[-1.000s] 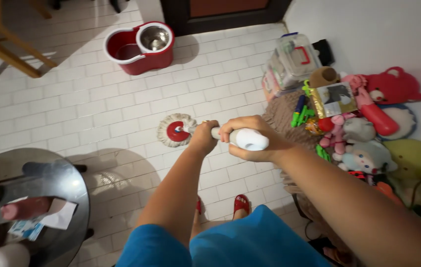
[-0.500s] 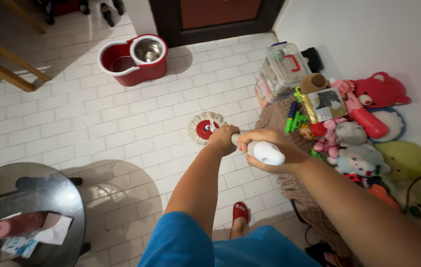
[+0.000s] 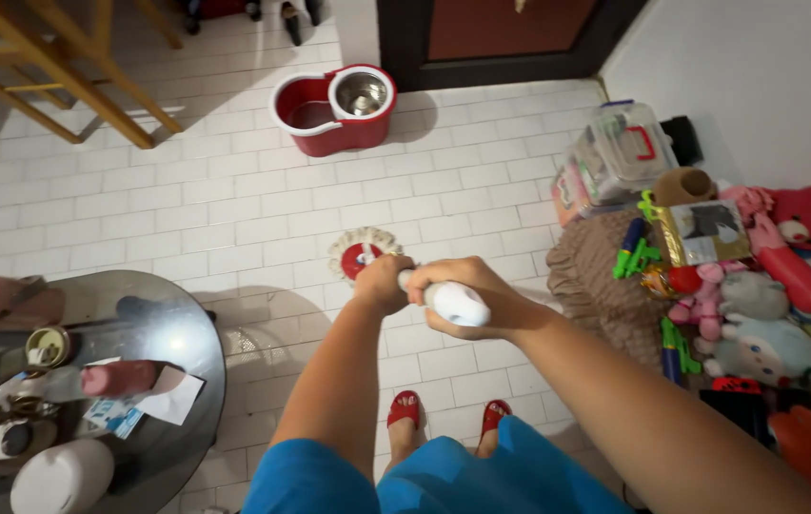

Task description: The recorder uses a mop to clean the tiled floor in a dining area.

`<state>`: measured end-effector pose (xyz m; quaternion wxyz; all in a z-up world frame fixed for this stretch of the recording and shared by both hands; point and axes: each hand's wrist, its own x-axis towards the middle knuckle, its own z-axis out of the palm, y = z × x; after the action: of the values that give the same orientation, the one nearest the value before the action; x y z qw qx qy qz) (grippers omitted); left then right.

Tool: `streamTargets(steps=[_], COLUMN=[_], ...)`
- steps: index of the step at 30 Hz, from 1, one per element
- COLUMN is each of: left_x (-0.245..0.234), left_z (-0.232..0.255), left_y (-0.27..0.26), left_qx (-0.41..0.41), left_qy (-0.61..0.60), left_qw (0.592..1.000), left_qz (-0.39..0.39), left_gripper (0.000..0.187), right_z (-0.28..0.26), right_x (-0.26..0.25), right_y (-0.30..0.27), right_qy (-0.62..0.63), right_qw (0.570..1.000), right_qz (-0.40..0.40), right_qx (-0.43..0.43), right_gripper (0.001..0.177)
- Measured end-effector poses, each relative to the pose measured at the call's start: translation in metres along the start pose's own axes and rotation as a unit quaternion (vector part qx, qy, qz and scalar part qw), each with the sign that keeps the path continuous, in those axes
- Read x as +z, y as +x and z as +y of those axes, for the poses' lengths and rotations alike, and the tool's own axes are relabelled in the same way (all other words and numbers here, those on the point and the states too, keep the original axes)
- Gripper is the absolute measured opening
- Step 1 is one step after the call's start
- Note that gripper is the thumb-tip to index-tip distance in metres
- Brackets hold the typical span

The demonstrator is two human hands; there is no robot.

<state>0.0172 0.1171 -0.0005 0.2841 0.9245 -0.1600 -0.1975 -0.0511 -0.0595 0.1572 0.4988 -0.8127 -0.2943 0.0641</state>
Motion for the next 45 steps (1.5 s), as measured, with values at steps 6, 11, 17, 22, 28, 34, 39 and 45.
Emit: streamTargets(steps=[6,11,17,22,28,34,39,45], left_x=[-0.037,-0.033,-0.042,-0.031,-0.022,-0.012,-0.008,0.067], left_z=[-0.087,-0.158,-0.174,-0.153,-0.1,-0.043,0.011,0.0], left_y=[-0.012,-0.006,0.013,0.012,0.002,-0.01,-0.019,0.03], left_qx=[-0.061,-0.068,-0.089,-0.095,-0.087,-0.022,-0.01,0.009], left_qy=[0.003,-0.018,-0.087,-0.12,-0.133,-0.174,-0.254,-0.257], left_qw=[0.996,0.987,0.978,0.974,0.969,0.958,0.953,0.953], left_qz=[0.062,0.142,0.168,0.169,0.191,0.227,0.166,0.159], left_gripper=[0.046,0.049,0.046,0.04,0.039,0.041,0.033,0.031], right_z=[0.008,0.016,0.026,0.017,-0.006,-0.031,-0.057,-0.031], right_x=[0.053,0.088,0.089,0.077,0.044,0.007,-0.02,-0.032], right_y=[0.075,0.117,0.142,0.132,0.104,0.081,0.06,0.031], right_qy=[0.077,0.087,0.07,0.027,-0.021,-0.043,-0.053,-0.045], right_qw=[0.996,0.993,0.994,0.995,0.995,0.993,0.991,0.994], right_qz=[-0.043,-0.073,-0.078,-0.095,-0.101,-0.112,-0.116,-0.09], right_qx=[-0.025,-0.038,-0.013,0.01,0.008,-0.005,0.046,0.05], right_gripper=[0.023,0.02,0.019,0.02,0.021,0.019,0.014,0.01])
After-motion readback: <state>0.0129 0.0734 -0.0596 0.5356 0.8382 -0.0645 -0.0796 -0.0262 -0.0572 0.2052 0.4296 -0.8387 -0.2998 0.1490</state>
